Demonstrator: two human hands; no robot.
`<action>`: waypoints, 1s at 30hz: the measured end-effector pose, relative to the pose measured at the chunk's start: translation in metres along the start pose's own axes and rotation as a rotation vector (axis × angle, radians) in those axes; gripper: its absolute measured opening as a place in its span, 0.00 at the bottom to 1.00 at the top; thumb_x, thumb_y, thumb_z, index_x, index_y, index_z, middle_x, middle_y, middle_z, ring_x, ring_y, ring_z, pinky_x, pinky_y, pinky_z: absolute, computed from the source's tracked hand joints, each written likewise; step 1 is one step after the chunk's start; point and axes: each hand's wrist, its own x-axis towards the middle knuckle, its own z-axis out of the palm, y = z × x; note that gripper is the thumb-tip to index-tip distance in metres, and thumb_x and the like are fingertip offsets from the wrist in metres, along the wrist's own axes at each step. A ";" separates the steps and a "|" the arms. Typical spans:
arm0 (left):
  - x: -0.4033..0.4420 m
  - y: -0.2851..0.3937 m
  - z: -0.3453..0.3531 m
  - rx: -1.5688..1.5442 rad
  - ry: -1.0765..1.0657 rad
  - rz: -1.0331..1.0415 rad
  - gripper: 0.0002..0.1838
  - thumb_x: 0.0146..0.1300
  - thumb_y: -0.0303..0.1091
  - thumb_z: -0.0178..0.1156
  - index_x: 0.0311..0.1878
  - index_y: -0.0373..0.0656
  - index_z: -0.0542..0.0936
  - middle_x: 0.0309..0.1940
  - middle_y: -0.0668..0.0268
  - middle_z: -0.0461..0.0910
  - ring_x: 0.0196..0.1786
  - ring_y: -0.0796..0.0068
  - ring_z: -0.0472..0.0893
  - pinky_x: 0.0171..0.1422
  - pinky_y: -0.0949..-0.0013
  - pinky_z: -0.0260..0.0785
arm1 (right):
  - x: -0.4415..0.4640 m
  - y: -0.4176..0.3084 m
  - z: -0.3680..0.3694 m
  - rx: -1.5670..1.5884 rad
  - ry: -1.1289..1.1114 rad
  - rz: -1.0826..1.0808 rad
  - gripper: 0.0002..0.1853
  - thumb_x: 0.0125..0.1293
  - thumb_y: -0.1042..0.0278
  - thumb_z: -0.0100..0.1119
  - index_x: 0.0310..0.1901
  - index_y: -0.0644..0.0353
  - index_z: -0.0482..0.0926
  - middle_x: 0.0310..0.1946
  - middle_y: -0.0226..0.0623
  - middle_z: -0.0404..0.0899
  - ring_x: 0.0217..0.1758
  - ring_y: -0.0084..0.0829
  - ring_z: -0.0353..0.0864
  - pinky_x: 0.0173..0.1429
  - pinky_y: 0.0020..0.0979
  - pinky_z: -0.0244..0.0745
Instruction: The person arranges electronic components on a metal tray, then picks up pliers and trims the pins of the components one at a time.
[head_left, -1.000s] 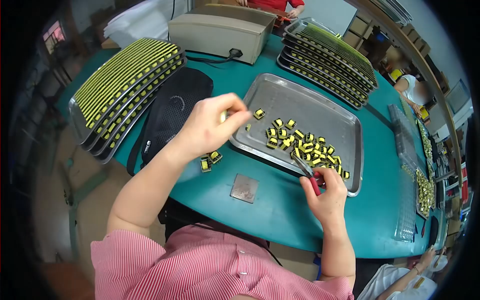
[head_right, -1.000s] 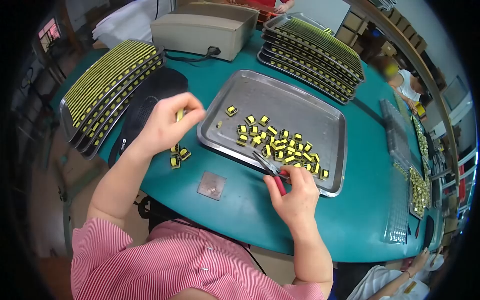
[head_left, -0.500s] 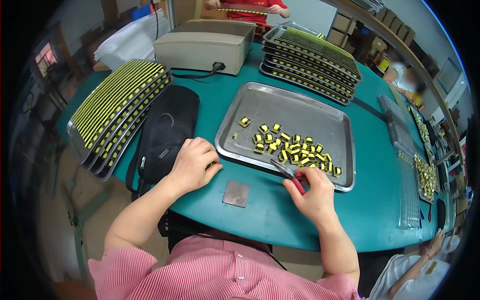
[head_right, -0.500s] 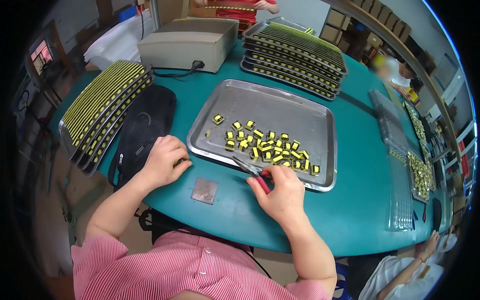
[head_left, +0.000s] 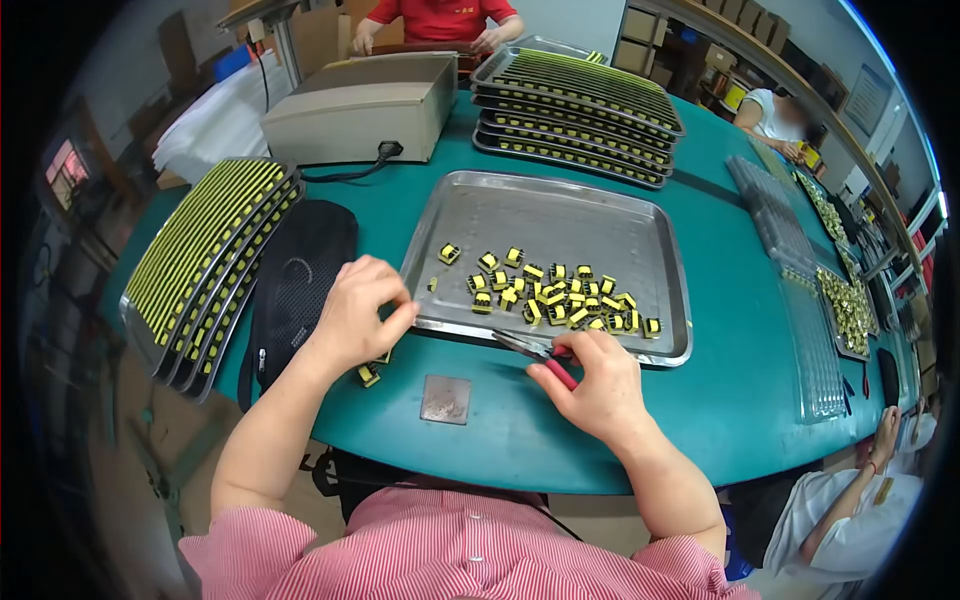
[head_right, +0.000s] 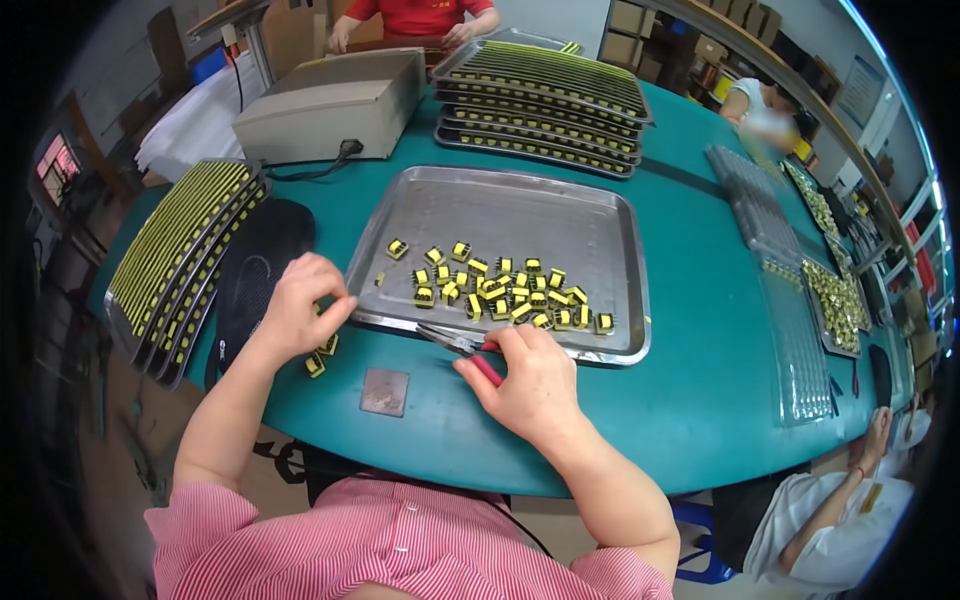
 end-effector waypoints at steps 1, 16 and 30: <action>0.009 0.002 0.000 -0.004 0.015 -0.001 0.05 0.47 0.28 0.63 0.24 0.40 0.76 0.26 0.63 0.75 0.36 0.61 0.74 0.44 0.64 0.64 | 0.000 0.000 0.000 -0.001 -0.004 0.002 0.17 0.49 0.57 0.70 0.32 0.59 0.77 0.27 0.38 0.76 0.32 0.38 0.78 0.35 0.37 0.74; 0.077 -0.009 0.055 0.187 -0.301 -0.193 0.15 0.52 0.26 0.63 0.45 0.36 0.78 0.40 0.58 0.79 0.46 0.60 0.79 0.50 0.62 0.71 | 0.001 -0.001 -0.007 0.033 0.058 0.028 0.18 0.50 0.55 0.69 0.34 0.60 0.78 0.28 0.41 0.76 0.32 0.41 0.79 0.35 0.38 0.75; 0.018 0.048 0.047 -1.593 -0.237 -0.558 0.20 0.68 0.26 0.47 0.62 0.31 0.65 0.54 0.52 0.73 0.54 0.63 0.77 0.60 0.64 0.71 | 0.007 0.004 -0.003 0.056 0.112 0.068 0.15 0.49 0.61 0.71 0.32 0.62 0.77 0.26 0.36 0.77 0.27 0.34 0.78 0.31 0.33 0.73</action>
